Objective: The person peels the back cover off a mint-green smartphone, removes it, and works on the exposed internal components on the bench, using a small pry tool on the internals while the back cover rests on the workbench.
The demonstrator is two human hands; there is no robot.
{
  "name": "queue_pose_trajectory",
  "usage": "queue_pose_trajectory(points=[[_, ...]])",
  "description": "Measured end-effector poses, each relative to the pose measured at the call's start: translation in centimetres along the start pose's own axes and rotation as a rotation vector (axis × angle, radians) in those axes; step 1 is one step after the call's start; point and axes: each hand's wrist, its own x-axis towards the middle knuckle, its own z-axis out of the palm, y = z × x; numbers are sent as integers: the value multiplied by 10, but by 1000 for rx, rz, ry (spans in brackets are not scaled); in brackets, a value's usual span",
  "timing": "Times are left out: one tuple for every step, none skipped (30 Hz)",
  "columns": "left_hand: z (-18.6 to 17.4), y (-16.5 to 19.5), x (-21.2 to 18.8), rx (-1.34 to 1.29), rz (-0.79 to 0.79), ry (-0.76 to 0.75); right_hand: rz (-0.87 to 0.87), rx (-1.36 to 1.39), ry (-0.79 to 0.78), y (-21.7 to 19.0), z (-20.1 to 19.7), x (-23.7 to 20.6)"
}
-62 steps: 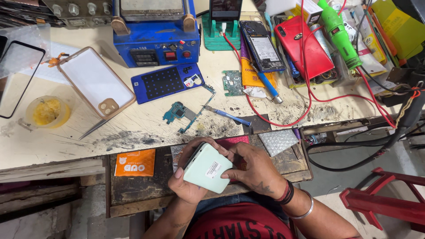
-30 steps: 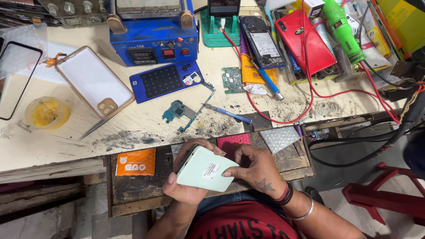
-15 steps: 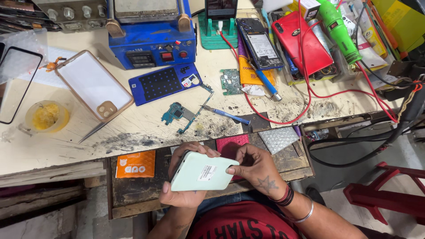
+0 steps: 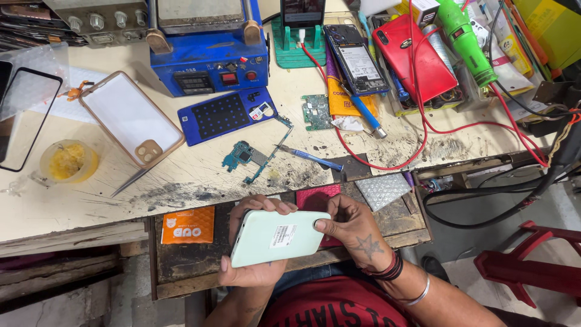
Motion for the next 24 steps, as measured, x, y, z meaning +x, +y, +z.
queue_pose_trajectory(points=[[1, -1, 0, 2, 11, -1, -1, 13, -8, -2, 1, 0], [1, -1, 1, 3, 21, -1, 8, 23, -3, -3, 1, 0], [2, -2, 1, 4, 32, -2, 19, 33, 2, -5, 2, -1], [3, -2, 1, -2, 27, 6, 32, 41, 7, -6, 2, -1], [4, -2, 0, -8, 23, 14, 49, 58, 9, -7, 3, -3], [4, -2, 1, -13, 19, 17, 62, 75, 12, -8, 4, -3], [5, -2, 1, -9, 22, 19, 75, 92, 14, -9, 4, -3], [6, -2, 1, -5, 23, 25, 74, 92, 19, -10, 5, -4], [6, -3, 0, -2, 20, 29, 73, 92, 27, -10, 6, -5], [7, -4, 0, 14, 39, 26, 71, 93, 33, -10, 6, -6], [9, -6, -1, 29, 60, 22, 26, 67, 30, -10, 7, -7], [9, -7, -1, 45, 81, 18, -20, 41, 27, -9, 8, -7], [9, -7, -1, 45, 79, 15, -64, 14, 24, -9, 8, -8], [9, -7, -2, 45, 77, 19, -54, 20, 21, -8, 8, -8], [9, -6, -3, 46, 76, 23, -42, 25, 17, -8, 7, -9], [9, -6, -3, 45, 79, 15, -36, 30, 12, -7, 6, -9], [9, -7, -3, 44, 81, 3, -19, 48, 1, -7, 6, -9], [9, -7, -4, 42, 79, -7, 0, 67, -6, -6, 5, -9], [9, -7, -4, 46, 79, 6, 21, 85, -11, -5, 5, -10], [9, -7, -3, 51, 82, 19, 24, 79, -8, -4, 4, -10], [9, -7, -3, 54, 87, 32, 26, 72, -8, -3, 4, -10], [9, -8, -3, 60, 96, 34, 31, 64, -8, -2, 4, -10], [10, -8, -4, 67, 104, 37, 29, 57, -14, -1, 4, -10], [10, -8, -4, 76, 112, 40, 27, 50, -22, -1, 4, -10]])
